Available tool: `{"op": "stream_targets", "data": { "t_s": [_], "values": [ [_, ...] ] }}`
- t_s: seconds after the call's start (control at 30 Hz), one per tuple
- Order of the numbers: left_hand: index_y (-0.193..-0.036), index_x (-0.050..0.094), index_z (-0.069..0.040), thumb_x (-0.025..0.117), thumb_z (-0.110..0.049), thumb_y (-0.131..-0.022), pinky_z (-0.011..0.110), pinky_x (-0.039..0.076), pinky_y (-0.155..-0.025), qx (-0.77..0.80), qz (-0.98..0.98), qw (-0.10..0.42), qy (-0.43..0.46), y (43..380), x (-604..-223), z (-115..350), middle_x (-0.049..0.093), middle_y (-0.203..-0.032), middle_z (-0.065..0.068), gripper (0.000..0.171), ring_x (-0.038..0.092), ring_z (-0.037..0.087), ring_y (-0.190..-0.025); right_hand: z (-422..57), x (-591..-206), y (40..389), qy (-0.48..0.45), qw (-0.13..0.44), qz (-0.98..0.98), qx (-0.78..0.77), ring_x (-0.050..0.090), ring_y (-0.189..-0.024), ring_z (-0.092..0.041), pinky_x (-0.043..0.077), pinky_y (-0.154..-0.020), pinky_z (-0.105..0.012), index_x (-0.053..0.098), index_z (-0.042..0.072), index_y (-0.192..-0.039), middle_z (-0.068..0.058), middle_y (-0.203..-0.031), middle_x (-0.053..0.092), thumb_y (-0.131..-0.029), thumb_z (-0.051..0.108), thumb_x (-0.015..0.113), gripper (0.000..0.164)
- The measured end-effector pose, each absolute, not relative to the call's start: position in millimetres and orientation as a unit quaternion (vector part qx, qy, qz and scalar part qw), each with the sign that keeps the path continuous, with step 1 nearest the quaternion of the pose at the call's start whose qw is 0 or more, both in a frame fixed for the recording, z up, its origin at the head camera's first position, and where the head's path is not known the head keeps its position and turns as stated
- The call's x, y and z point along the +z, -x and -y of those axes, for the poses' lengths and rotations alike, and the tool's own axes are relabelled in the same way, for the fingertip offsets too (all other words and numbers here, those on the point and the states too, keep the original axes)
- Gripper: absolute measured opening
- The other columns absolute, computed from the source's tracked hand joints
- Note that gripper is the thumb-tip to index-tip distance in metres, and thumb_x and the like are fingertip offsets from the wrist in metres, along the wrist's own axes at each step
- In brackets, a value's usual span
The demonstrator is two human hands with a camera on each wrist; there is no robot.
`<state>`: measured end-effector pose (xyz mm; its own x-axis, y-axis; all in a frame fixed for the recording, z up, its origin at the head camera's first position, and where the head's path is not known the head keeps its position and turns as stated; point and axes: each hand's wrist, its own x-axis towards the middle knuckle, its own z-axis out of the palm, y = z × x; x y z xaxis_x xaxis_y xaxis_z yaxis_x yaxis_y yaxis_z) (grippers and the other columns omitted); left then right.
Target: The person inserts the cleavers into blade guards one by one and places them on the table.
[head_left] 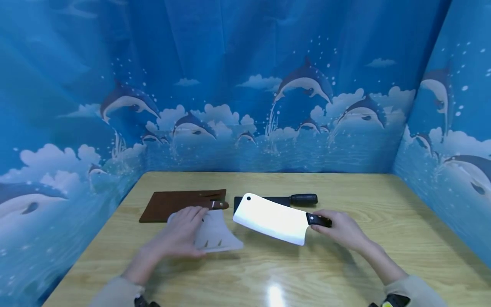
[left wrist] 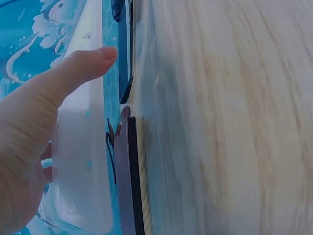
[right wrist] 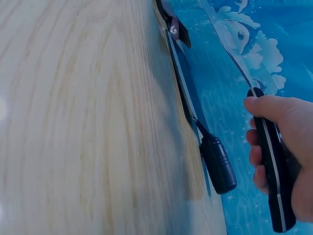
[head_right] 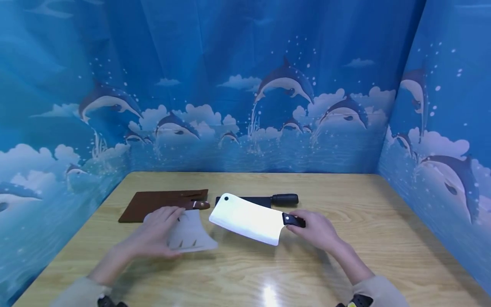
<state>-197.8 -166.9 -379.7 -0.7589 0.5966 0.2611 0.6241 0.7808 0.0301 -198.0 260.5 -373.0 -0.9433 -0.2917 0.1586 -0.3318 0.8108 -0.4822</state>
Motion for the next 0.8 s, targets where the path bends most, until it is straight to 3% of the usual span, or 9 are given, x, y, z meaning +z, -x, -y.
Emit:
{"op": "stream_targets", "data": {
  "t_s": [0.1,0.37,0.6,0.8],
  "values": [
    [-0.136,0.040,0.000,0.076,-0.060,-0.056,0.047,0.034,-0.100,-0.058,0.937,0.112,0.325,198,-379,161,0.048,-0.128,0.013,0.107,0.043,0.029,-0.117,-259,-373,198,-0.160,0.048,0.951,0.259,0.057,-0.075,-0.015,0.043,-0.057,-0.030,0.065,0.006,-0.113,-0.012,-0.101,0.065,-0.083,0.030,0.069,0.039],
    [-0.133,0.041,0.002,0.079,-0.058,-0.051,0.048,0.037,-0.096,-0.060,0.914,0.164,0.367,201,-382,155,0.048,-0.124,0.015,0.108,0.044,0.030,-0.113,-255,-375,200,-0.171,0.072,0.951,0.247,0.060,-0.078,-0.018,0.045,-0.059,-0.032,0.066,0.006,-0.111,-0.011,-0.100,0.066,-0.083,0.027,0.070,0.036],
    [-0.134,0.040,0.002,0.079,-0.060,-0.050,0.049,0.037,-0.097,-0.053,0.912,0.172,0.369,201,-384,155,0.047,-0.125,0.016,0.110,0.044,0.031,-0.115,-255,-377,201,-0.181,0.087,0.950,0.240,0.060,-0.078,-0.019,0.045,-0.059,-0.032,0.066,0.005,-0.110,-0.011,-0.099,0.066,-0.082,0.025,0.070,0.035],
    [-0.135,0.039,0.002,0.078,-0.060,-0.052,0.050,0.036,-0.097,-0.057,0.907,0.183,0.374,201,-383,153,0.048,-0.126,0.018,0.110,0.044,0.032,-0.116,-252,-380,199,-0.216,0.157,0.944,0.192,0.063,-0.075,-0.021,0.048,-0.057,-0.031,0.067,0.006,-0.106,-0.009,-0.094,0.068,-0.079,0.021,0.073,0.031]
  ]
}}
